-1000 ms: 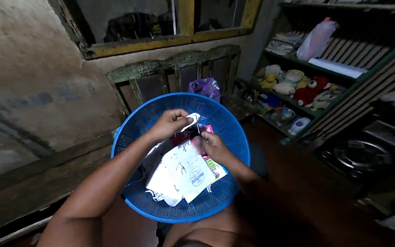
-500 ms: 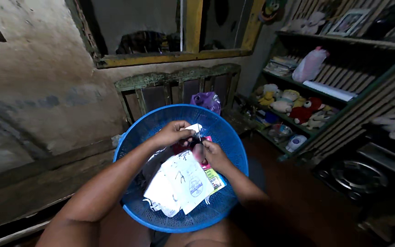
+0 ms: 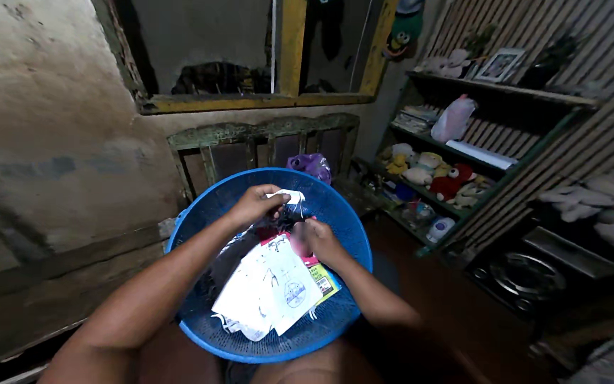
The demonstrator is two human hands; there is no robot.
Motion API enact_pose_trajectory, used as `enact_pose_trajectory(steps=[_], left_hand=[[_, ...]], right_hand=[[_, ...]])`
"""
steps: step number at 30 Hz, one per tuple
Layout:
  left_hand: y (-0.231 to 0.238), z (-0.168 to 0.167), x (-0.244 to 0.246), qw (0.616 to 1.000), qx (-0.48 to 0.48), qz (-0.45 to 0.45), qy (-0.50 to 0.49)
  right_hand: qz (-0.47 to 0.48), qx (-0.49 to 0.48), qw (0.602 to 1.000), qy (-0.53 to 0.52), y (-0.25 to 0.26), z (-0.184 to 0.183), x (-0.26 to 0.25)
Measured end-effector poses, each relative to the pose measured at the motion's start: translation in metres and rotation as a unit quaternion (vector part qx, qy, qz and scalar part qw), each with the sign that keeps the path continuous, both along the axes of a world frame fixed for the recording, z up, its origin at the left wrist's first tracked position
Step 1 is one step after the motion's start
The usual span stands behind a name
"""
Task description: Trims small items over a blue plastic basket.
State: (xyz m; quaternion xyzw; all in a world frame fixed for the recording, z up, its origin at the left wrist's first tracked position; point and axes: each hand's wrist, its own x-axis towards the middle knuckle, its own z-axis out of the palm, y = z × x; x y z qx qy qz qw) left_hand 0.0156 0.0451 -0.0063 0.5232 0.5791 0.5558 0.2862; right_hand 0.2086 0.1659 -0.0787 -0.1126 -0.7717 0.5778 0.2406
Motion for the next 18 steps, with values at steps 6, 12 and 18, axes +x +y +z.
enact_pose_trajectory(steps=[6, 12, 18], left_hand=[[-0.005, 0.013, -0.002, 0.997, 0.017, -0.008, 0.08], [0.001, 0.027, 0.0, 0.988, 0.012, -0.026, 0.155], [-0.005, 0.024, 0.001, 0.987, 0.003, -0.017, 0.157]], right_hand=[[0.016, -0.006, 1.0, 0.004, -0.006, -0.001, 0.002], [0.034, 0.0, 0.998, 0.046, -0.001, -0.006, -0.003], [0.054, -0.02, 0.997, 0.05, -0.002, -0.013, -0.003]])
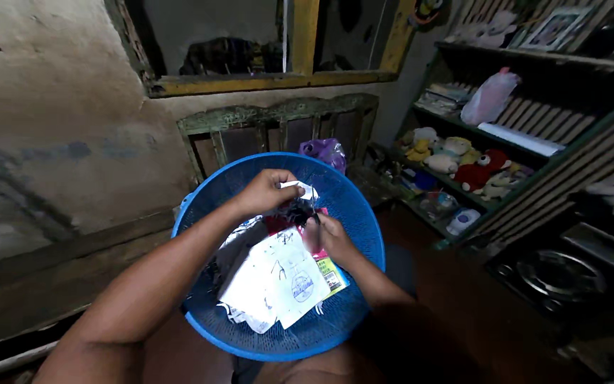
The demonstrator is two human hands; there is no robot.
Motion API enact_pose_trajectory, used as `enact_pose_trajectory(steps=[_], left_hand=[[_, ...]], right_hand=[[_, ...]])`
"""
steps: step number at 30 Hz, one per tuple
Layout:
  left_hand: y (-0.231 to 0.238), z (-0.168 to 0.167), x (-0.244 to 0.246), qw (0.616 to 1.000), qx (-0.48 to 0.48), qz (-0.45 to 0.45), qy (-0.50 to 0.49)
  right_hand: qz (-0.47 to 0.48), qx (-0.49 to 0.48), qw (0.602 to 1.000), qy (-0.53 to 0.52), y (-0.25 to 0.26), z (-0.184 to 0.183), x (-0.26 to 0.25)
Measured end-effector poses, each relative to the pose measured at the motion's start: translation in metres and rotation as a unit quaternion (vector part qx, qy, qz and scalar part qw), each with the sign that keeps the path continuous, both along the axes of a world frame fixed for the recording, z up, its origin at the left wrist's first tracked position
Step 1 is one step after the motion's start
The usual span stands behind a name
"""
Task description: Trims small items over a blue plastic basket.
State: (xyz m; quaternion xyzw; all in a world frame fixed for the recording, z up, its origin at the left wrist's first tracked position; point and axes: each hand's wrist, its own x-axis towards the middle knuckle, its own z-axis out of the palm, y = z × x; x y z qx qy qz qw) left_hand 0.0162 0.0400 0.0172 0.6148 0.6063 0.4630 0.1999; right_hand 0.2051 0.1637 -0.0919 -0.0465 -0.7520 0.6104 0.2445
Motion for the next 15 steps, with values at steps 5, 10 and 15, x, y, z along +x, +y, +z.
enact_pose_trajectory(steps=[5, 10, 15], left_hand=[[-0.004, -0.002, -0.001, 0.999, -0.019, 0.0, -0.032], [0.006, 0.001, -0.008, 0.999, -0.012, 0.025, -0.045], [0.009, -0.011, 0.0, 0.997, 0.005, 0.022, -0.068]], right_hand=[[0.01, -0.025, 0.999, -0.024, -0.006, 0.003, 0.009], [0.017, -0.006, 0.999, -0.047, 0.0, -0.008, 0.002], [0.005, 0.006, 1.0, -0.016, -0.001, -0.011, 0.01]])
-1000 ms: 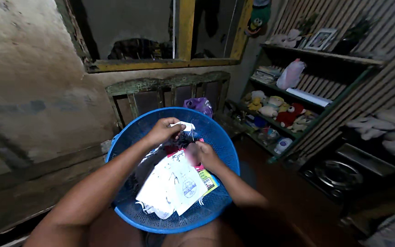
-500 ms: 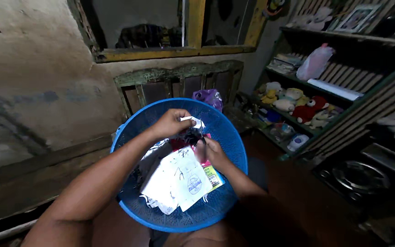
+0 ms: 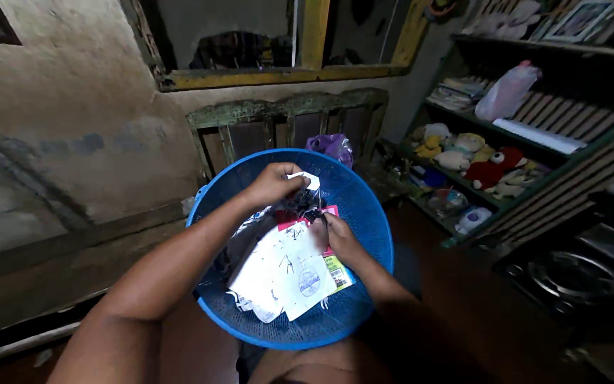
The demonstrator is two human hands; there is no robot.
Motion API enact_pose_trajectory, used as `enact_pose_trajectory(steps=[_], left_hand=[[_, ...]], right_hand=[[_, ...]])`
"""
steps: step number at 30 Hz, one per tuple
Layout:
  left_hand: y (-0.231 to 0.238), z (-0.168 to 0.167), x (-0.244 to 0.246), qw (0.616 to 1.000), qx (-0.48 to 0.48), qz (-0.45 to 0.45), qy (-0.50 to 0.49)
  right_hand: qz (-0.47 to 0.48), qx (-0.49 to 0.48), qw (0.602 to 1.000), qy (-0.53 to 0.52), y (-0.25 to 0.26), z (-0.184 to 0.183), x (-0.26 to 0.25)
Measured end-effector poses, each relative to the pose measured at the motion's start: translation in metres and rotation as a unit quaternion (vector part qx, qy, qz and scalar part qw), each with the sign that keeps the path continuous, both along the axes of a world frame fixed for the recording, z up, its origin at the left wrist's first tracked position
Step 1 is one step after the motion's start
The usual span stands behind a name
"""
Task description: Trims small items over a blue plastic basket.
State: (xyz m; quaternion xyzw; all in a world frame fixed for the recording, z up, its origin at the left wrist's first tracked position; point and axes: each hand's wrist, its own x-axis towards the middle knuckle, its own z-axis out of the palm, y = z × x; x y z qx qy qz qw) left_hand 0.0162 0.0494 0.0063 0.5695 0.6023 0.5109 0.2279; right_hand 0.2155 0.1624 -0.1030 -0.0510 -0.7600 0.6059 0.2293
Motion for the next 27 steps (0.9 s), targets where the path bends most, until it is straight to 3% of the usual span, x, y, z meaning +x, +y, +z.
enact_pose_trajectory(steps=[11, 27], left_hand=[[0.01, 0.001, 0.007, 1.0, 0.021, 0.012, -0.015], [0.001, -0.011, 0.012, 0.997, -0.048, -0.037, -0.045]], right_hand=[[-0.015, 0.009, 1.0, 0.008, 0.008, -0.002, 0.001], [-0.02, 0.018, 1.0, 0.013, 0.005, 0.004, 0.001]])
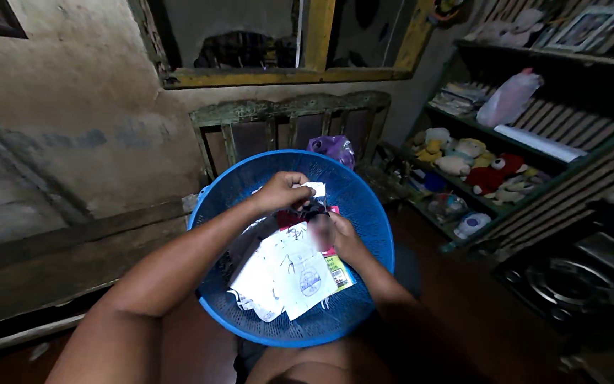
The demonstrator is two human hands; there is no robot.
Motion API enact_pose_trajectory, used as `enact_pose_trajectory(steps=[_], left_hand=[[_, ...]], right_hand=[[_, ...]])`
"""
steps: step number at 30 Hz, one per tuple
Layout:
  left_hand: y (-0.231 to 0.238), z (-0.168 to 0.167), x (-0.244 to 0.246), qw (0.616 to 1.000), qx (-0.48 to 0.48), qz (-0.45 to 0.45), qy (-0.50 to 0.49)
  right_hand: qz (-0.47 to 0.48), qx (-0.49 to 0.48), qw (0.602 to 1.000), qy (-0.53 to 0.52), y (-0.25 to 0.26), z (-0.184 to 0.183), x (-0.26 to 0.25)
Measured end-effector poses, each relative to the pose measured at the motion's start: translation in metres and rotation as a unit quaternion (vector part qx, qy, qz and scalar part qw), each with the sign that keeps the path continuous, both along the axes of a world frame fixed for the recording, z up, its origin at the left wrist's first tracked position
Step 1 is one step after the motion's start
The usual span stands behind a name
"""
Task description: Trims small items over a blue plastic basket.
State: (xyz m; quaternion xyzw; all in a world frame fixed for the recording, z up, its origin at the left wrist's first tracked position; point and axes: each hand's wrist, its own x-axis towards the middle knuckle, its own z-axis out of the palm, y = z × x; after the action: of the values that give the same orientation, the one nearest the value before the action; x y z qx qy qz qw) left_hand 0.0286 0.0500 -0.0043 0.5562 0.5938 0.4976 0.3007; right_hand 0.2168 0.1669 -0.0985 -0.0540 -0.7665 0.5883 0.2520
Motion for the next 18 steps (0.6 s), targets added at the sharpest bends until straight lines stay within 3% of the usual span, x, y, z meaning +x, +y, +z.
enact_pose_trajectory(steps=[18], left_hand=[[0.002, -0.0013, -0.0026, 0.999, 0.034, 0.015, -0.002]], right_hand=[[-0.002, -0.008, 1.0, -0.012, 0.002, -0.0021, 0.0012]])
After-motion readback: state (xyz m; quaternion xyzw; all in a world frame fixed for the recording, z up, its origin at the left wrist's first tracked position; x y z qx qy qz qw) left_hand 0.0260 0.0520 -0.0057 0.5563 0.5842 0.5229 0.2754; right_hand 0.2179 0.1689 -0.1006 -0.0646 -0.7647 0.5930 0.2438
